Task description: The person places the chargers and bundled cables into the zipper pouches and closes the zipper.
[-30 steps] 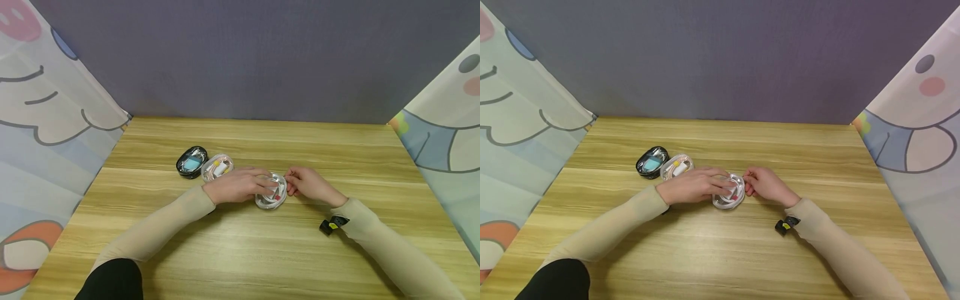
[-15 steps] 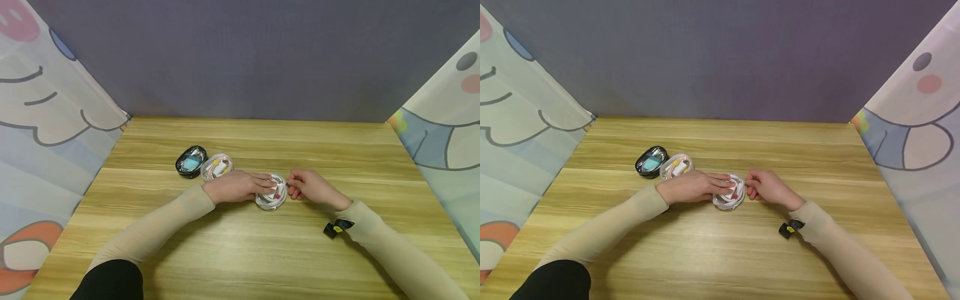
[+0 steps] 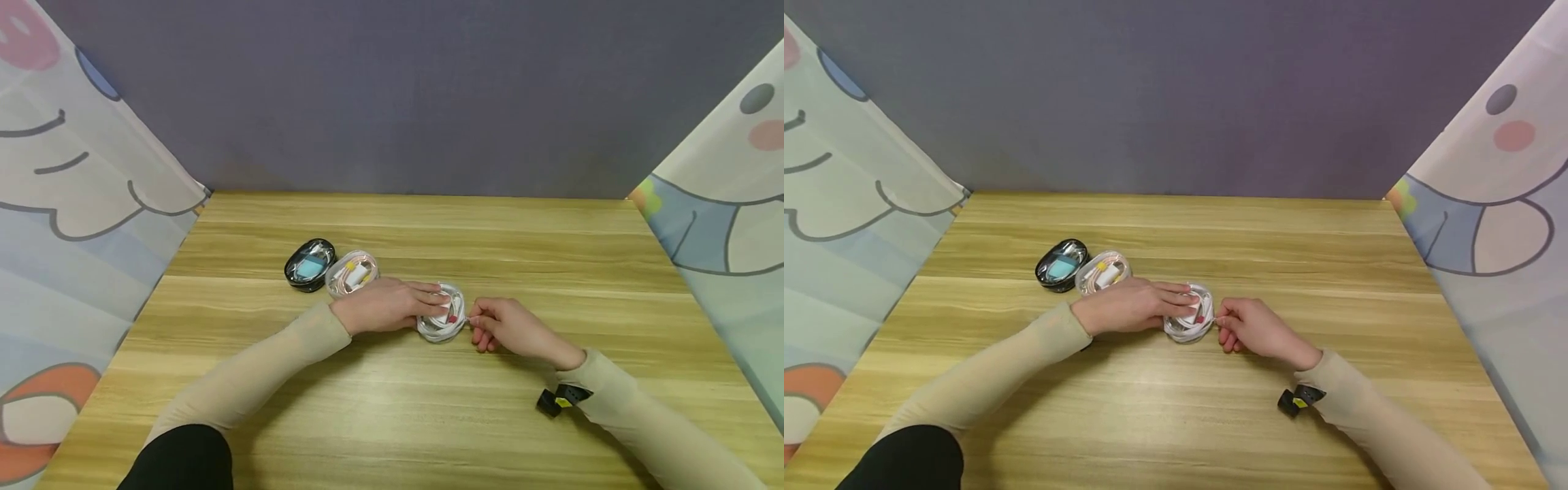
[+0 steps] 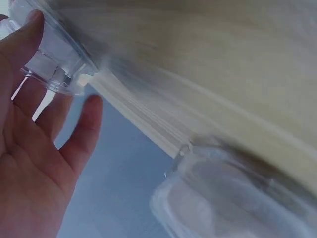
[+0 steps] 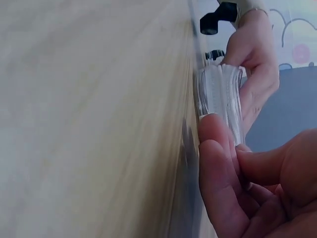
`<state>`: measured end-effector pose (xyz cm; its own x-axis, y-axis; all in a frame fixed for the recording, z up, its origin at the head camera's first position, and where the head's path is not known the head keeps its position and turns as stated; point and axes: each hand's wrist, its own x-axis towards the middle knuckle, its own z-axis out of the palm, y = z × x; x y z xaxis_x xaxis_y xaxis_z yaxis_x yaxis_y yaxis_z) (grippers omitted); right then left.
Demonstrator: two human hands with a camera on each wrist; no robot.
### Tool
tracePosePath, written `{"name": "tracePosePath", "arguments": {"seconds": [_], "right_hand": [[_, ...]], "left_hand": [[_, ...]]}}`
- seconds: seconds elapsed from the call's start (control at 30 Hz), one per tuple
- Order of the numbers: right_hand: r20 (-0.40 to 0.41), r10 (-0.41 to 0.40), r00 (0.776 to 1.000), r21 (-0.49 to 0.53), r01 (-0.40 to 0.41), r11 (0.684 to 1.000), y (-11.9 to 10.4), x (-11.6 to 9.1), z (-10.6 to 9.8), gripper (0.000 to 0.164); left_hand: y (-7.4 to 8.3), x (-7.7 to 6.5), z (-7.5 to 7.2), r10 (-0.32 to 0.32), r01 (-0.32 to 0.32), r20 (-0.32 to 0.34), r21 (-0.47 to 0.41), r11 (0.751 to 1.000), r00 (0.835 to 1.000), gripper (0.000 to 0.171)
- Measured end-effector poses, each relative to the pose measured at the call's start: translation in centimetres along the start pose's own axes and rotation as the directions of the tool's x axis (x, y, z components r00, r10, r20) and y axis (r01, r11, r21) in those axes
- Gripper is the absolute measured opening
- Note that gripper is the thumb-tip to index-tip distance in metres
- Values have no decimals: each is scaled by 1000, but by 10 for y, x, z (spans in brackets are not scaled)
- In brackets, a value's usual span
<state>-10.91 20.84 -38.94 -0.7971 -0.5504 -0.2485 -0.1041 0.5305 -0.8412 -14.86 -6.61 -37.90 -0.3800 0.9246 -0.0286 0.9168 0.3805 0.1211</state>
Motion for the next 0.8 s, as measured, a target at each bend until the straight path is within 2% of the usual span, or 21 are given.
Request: {"name": "tracePosePath", "arguments": {"seconds": [0.17,0.37,0.57,0.67,0.8], "right_hand": [[-21,-12,1000,10,12,1000,0,10,-5,16],[-68,-18,998,-5,18,1000,1,26,-14,14],[-104,-43,994,-101,33,994,-1,43,-18,15],[-107,-65,992,-150,49,988,-4,50,-19,15],[-106,-87,991,-193,65,979,-6,57,-20,15]], "left_hand": [[-2,-3,-3,7,-8,-25,-26,1000,1000,50],[-4,-4,-9,6,-4,-58,31,1000,998,43],[-5,0,-7,71,-67,-119,43,997,990,32],[-7,2,-5,109,-101,-137,65,993,985,39],[-8,3,-4,111,-104,-104,66,992,988,53]]}}
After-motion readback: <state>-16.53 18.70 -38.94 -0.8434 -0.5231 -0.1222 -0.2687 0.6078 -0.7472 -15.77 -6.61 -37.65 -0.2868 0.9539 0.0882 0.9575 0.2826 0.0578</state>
